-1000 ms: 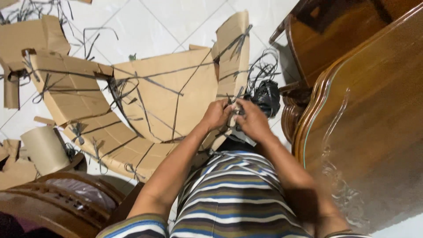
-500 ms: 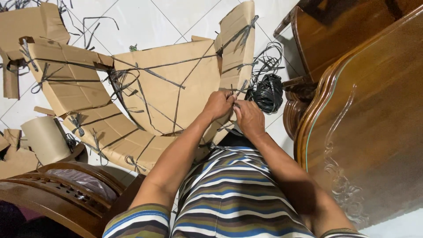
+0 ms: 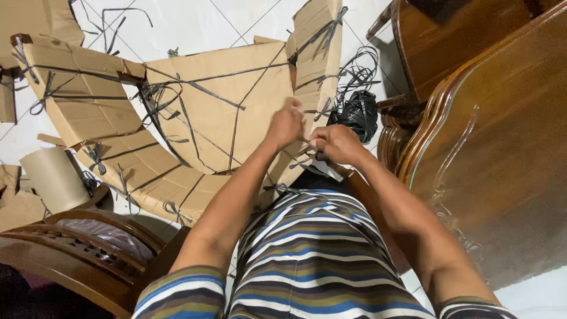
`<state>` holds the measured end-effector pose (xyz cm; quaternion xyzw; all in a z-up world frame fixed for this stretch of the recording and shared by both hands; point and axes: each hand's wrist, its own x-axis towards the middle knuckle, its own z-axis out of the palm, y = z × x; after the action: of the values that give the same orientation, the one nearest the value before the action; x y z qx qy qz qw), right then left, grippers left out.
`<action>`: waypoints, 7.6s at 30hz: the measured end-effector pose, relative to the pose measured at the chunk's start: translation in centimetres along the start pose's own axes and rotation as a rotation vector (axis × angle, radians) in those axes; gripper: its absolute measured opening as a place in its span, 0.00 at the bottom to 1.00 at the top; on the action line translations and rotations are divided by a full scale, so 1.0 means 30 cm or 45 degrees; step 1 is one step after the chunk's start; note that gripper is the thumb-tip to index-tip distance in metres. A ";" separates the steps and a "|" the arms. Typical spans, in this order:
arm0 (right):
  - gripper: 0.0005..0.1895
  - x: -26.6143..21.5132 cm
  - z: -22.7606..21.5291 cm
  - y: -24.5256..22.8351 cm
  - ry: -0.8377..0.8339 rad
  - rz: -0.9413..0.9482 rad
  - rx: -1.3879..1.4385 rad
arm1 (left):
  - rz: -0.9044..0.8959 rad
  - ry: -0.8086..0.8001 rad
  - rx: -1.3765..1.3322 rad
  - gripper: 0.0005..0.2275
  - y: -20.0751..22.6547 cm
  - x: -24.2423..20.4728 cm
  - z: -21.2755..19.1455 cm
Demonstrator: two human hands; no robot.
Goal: Assembling a large curved cardboard structure by threading and twisting wires through holes to join panels.
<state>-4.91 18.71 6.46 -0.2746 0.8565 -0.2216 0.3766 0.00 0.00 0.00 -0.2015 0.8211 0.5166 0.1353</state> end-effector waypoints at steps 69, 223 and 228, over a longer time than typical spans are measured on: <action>0.04 0.013 0.053 0.115 0.464 -0.321 0.142 | 0.209 -0.040 -0.606 0.04 0.011 -0.164 0.076; 0.12 -0.195 0.074 -0.196 1.190 -0.134 0.059 | -0.831 1.089 -0.232 0.44 -0.649 -0.632 -0.929; 0.20 0.111 0.242 -0.478 0.639 -0.028 0.264 | -0.707 1.239 -0.111 0.29 -0.666 -0.602 -0.884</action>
<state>3.14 4.57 8.64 -0.1804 0.8928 -0.3733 0.1761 24.96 -28.19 3.29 -0.6306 0.6829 0.3426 -0.1367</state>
